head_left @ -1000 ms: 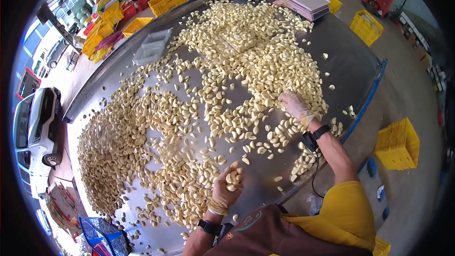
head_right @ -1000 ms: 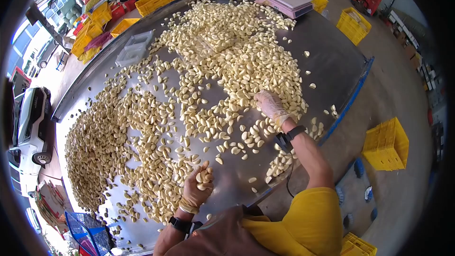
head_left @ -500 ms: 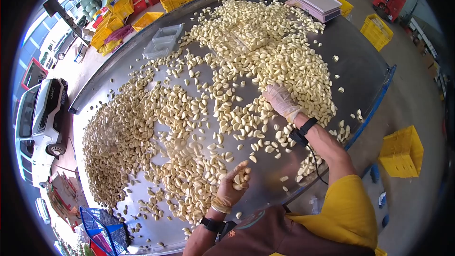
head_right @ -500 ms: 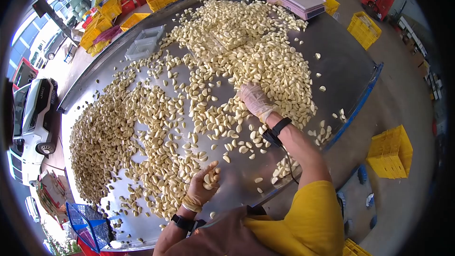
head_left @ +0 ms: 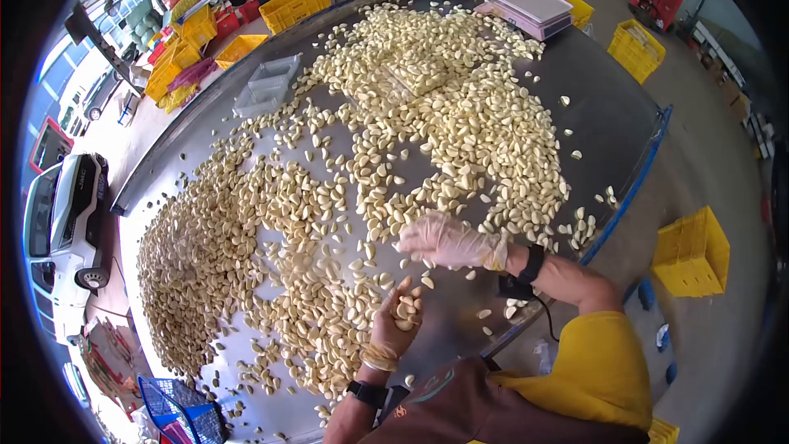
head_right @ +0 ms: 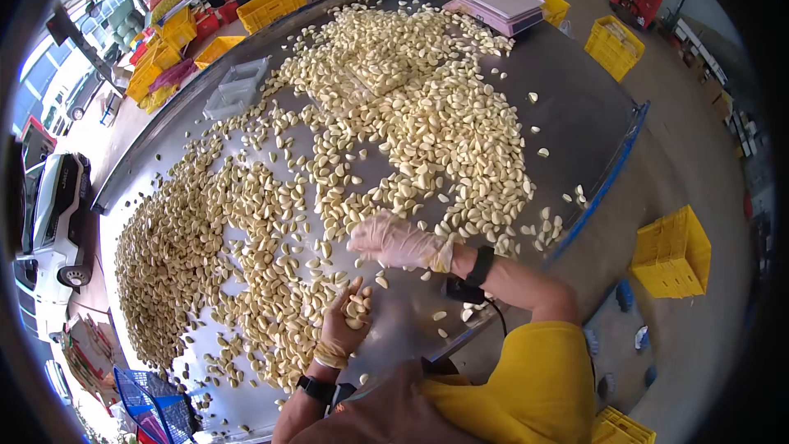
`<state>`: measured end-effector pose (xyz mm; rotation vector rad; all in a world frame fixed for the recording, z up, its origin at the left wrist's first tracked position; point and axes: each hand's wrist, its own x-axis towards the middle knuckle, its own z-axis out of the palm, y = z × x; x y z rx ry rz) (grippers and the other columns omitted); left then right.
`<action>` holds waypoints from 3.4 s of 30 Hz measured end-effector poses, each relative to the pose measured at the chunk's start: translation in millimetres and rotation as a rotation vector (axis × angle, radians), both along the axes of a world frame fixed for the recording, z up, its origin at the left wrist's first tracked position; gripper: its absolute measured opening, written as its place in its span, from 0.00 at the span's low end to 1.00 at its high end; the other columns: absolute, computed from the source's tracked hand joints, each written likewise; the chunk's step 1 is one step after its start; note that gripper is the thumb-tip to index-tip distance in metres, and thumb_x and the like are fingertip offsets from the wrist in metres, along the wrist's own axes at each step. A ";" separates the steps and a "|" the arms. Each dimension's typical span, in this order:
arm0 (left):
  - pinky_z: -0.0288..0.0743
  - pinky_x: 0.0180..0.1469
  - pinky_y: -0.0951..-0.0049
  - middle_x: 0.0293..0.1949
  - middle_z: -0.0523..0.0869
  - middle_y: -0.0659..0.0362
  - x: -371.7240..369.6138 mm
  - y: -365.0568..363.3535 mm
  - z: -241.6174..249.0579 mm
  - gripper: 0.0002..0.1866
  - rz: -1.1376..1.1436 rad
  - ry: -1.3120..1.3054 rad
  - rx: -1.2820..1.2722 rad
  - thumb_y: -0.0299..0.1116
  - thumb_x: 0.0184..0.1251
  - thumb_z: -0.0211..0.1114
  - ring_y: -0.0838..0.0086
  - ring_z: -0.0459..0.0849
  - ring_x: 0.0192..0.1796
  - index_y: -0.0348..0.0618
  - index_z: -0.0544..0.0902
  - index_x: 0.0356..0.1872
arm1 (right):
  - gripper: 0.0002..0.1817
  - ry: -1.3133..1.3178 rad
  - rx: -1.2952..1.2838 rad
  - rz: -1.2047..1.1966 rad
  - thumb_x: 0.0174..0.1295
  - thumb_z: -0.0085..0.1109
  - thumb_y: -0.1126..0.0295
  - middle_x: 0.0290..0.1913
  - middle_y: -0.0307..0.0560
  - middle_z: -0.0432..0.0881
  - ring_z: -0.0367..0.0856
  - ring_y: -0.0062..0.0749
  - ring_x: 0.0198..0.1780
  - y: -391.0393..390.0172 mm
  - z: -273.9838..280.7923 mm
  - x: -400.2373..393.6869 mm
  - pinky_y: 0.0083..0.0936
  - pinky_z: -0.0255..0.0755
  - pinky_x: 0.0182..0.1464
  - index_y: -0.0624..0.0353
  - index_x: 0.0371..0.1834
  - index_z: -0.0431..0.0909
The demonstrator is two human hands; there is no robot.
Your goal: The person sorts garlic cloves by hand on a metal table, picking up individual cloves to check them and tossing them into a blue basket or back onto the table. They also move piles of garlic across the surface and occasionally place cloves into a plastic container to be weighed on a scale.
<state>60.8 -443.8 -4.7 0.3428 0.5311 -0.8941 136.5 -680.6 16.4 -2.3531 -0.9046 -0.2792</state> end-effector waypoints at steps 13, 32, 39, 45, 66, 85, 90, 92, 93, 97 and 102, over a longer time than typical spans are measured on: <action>0.63 0.24 0.87 0.37 0.78 0.62 -14.8 63.6 11.3 0.13 0.155 -0.053 -0.083 0.36 0.76 0.56 0.81 0.73 0.32 0.43 0.76 0.55 | 0.31 0.287 -0.755 -0.904 0.66 0.57 0.49 0.81 0.37 0.50 0.41 0.46 0.81 -169.6 -19.8 117.6 0.70 0.33 0.73 0.26 0.73 0.64; 0.65 0.24 0.83 0.37 0.80 0.60 -19.3 75.3 14.5 0.12 0.204 0.039 0.069 0.36 0.77 0.54 0.79 0.74 0.32 0.44 0.77 0.54 | 0.11 -0.025 -0.123 -1.298 0.64 0.59 0.60 0.44 0.48 0.87 0.83 0.47 0.48 -275.2 -26.3 48.3 0.40 0.75 0.51 0.46 0.46 0.86; 0.64 0.26 0.84 0.39 0.81 0.58 -6.5 53.3 20.6 0.14 0.084 -0.002 0.003 0.35 0.76 0.54 0.78 0.74 0.33 0.41 0.77 0.55 | 0.11 0.092 -0.419 -1.350 0.57 0.64 0.62 0.47 0.45 0.84 0.81 0.46 0.50 -321.2 -65.6 63.7 0.42 0.74 0.53 0.45 0.43 0.86; 0.67 0.31 0.83 0.42 0.81 0.58 -9.2 34.1 21.9 0.15 -0.010 -0.093 0.003 0.35 0.75 0.57 0.78 0.76 0.36 0.43 0.77 0.57 | 0.07 -0.193 -0.127 -1.233 0.60 0.63 0.61 0.42 0.44 0.84 0.82 0.42 0.43 -256.5 -33.6 69.1 0.40 0.74 0.48 0.47 0.39 0.83; 0.71 0.30 0.81 0.48 0.84 0.53 -1.1 17.7 7.0 0.16 -0.083 0.008 -0.105 0.37 0.77 0.55 0.73 0.79 0.37 0.41 0.78 0.58 | 0.18 0.076 -0.287 -1.300 0.58 0.65 0.54 0.48 0.48 0.82 0.79 0.45 0.50 -267.5 -62.0 61.8 0.45 0.71 0.51 0.51 0.46 0.83; 0.72 0.35 0.82 0.49 0.83 0.57 -4.6 11.4 7.7 0.19 -0.072 -0.102 -0.097 0.41 0.75 0.57 0.76 0.80 0.41 0.43 0.75 0.61 | 0.15 0.253 0.722 -0.975 0.73 0.53 0.63 0.44 0.42 0.85 0.81 0.26 0.46 -222.2 -27.8 47.5 0.22 0.73 0.49 0.63 0.51 0.81; 0.76 0.38 0.80 0.52 0.85 0.59 -0.5 3.4 6.6 0.19 -0.114 -0.202 -0.135 0.45 0.80 0.47 0.78 0.85 0.45 0.45 0.76 0.60 | 0.11 0.714 0.603 -0.405 0.70 0.58 0.67 0.39 0.38 0.85 0.80 0.23 0.40 -55.2 50.1 -19.1 0.23 0.73 0.47 0.66 0.45 0.81; 0.77 0.37 0.80 0.52 0.86 0.60 -0.2 3.4 5.4 0.20 -0.118 -0.247 -0.134 0.46 0.81 0.46 0.76 0.84 0.46 0.47 0.77 0.60 | 0.09 0.169 0.009 -0.012 0.65 0.58 0.68 0.38 0.44 0.79 0.78 0.38 0.43 4.8 70.4 -36.8 0.34 0.71 0.51 0.56 0.46 0.78; 0.77 0.36 0.80 0.49 0.86 0.62 -1.2 5.0 2.9 0.18 -0.105 -0.231 -0.113 0.46 0.81 0.46 0.78 0.84 0.44 0.48 0.79 0.56 | 0.13 0.045 -0.198 0.068 0.65 0.58 0.66 0.42 0.42 0.79 0.76 0.38 0.46 26.5 61.1 -47.6 0.37 0.69 0.54 0.53 0.51 0.77; 0.77 0.34 0.80 0.41 0.85 0.66 -14.4 30.4 -12.4 0.16 0.009 -0.164 -0.158 0.45 0.80 0.50 0.81 0.83 0.38 0.49 0.79 0.54 | 0.17 -0.135 -0.294 0.239 0.64 0.60 0.63 0.44 0.42 0.79 0.76 0.39 0.46 85.1 60.3 -65.3 0.38 0.68 0.54 0.54 0.55 0.77; 0.74 0.25 0.85 0.47 0.87 0.58 -37.1 76.2 9.6 0.19 0.253 -0.086 -0.226 0.43 0.79 0.51 0.77 0.85 0.40 0.44 0.77 0.61 | 0.10 0.140 0.114 -0.025 0.65 0.62 0.68 0.39 0.45 0.83 0.79 0.42 0.42 103.8 50.9 -33.9 0.32 0.73 0.47 0.55 0.48 0.82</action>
